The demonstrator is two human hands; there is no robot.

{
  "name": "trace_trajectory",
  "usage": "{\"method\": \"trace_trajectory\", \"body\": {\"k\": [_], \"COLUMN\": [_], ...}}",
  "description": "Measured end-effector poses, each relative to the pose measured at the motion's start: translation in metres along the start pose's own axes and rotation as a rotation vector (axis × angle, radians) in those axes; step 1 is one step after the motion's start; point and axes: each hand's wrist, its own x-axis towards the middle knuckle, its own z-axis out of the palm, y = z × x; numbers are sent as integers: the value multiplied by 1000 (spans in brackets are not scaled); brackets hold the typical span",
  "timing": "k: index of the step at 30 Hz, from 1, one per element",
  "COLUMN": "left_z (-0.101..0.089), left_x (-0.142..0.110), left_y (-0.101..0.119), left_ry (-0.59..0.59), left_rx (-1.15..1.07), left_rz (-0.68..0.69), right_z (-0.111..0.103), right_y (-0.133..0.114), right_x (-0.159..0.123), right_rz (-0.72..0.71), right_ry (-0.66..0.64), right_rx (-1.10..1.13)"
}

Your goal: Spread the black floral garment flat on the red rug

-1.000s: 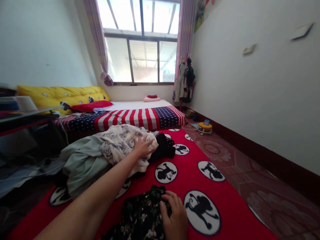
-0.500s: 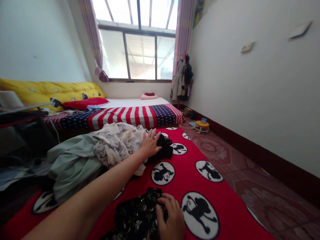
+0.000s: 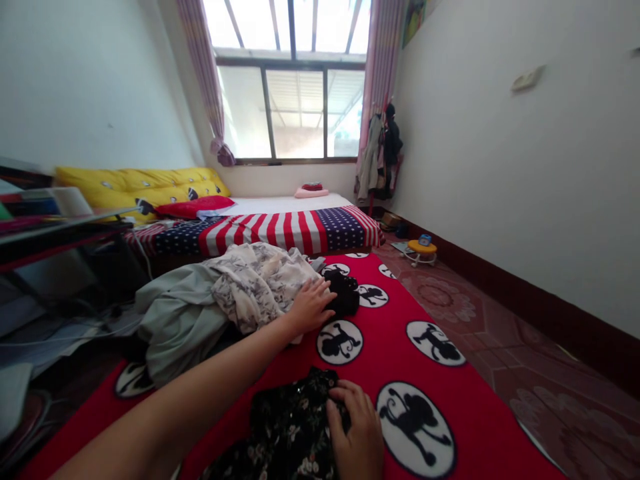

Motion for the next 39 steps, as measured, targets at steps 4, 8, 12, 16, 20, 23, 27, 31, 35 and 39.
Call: {"method": "trace_trajectory", "body": {"k": [4, 8, 12, 16, 20, 23, 27, 31, 35, 39], "left_z": [-50, -64, -43, -34, -40, -33, -5, 7, -6, -14], "left_x": [-71, -150, -186, -185, -187, -194, -201, -198, -201, -224], "left_y": [-59, -126, -139, -119, -92, -74, -70, -68, -38, 15], "left_ry": [180, 52, 107, 202, 280, 229, -69, -196, -153, 14], "left_rx": [158, 170, 209, 254, 287, 289, 182, 124, -55, -520], "left_rz": [-194, -632, -647, -627, -559, -289, 114, 18, -134, -314], "right_z": [-1, 1, 2, -2, -7, -8, -7, -7, -10, -13], "right_y": [-7, -7, -8, -13, -17, -17, -17, -17, -13, -6], "right_x": [-1, -2, -2, -2, -1, -1, -1, -2, -2, -1], "right_rz": [54, 83, 94, 91, 84, 79, 65, 55, 161, 334], "right_ry": [5, -9, -4, -11, -18, -23, -6, 12, 210, 228], "right_rx": [40, 72, 83, 115, 153, 170, 169, 190, 284, 445]}}
